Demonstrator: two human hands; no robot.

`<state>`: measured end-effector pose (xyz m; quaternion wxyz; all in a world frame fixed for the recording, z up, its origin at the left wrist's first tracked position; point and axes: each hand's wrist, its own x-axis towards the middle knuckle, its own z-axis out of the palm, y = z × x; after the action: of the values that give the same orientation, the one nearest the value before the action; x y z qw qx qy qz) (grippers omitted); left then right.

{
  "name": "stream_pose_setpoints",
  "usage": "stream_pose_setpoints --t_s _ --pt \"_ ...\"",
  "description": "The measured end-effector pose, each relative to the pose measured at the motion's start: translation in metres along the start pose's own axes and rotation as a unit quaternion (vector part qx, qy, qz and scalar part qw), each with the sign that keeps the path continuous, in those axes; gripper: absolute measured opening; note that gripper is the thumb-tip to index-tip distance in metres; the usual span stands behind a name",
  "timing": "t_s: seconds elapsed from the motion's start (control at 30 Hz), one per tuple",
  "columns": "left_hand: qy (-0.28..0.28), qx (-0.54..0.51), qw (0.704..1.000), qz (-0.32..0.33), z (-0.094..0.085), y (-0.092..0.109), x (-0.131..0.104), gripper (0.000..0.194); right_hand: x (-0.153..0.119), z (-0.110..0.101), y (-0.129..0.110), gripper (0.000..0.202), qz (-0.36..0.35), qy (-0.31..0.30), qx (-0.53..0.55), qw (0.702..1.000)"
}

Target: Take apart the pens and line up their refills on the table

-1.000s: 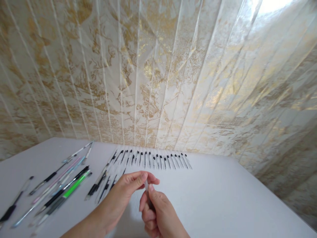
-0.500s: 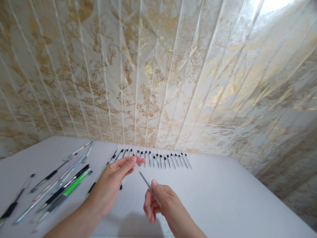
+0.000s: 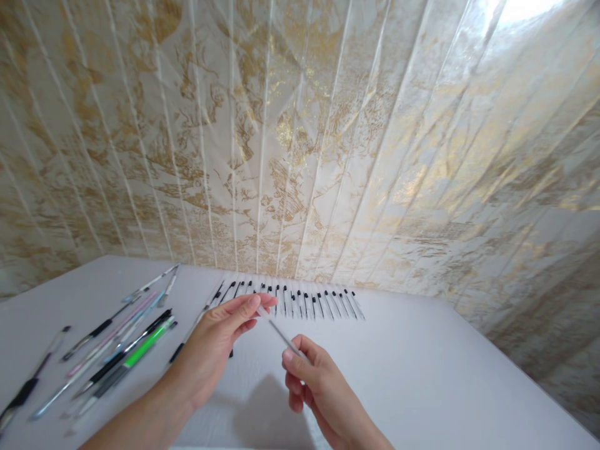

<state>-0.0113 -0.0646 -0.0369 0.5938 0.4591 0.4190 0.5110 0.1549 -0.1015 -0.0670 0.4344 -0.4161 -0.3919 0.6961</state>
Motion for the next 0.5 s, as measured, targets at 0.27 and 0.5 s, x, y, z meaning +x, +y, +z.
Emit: stream_pose_setpoints --t_s 0.27,0.5 --pt "0.003 -0.028 1.000 -0.009 -0.0023 -0.0033 0.0042 0.029 0.0001 0.0010 0.0001 0.041 0.029 -0.039 0.029 0.998" --pt "0.015 -0.044 0.999 -0.025 -0.0015 -0.0047 0.0055 0.030 0.0013 -0.0013 0.0031 0.045 0.047 -0.039 0.020 0.998"
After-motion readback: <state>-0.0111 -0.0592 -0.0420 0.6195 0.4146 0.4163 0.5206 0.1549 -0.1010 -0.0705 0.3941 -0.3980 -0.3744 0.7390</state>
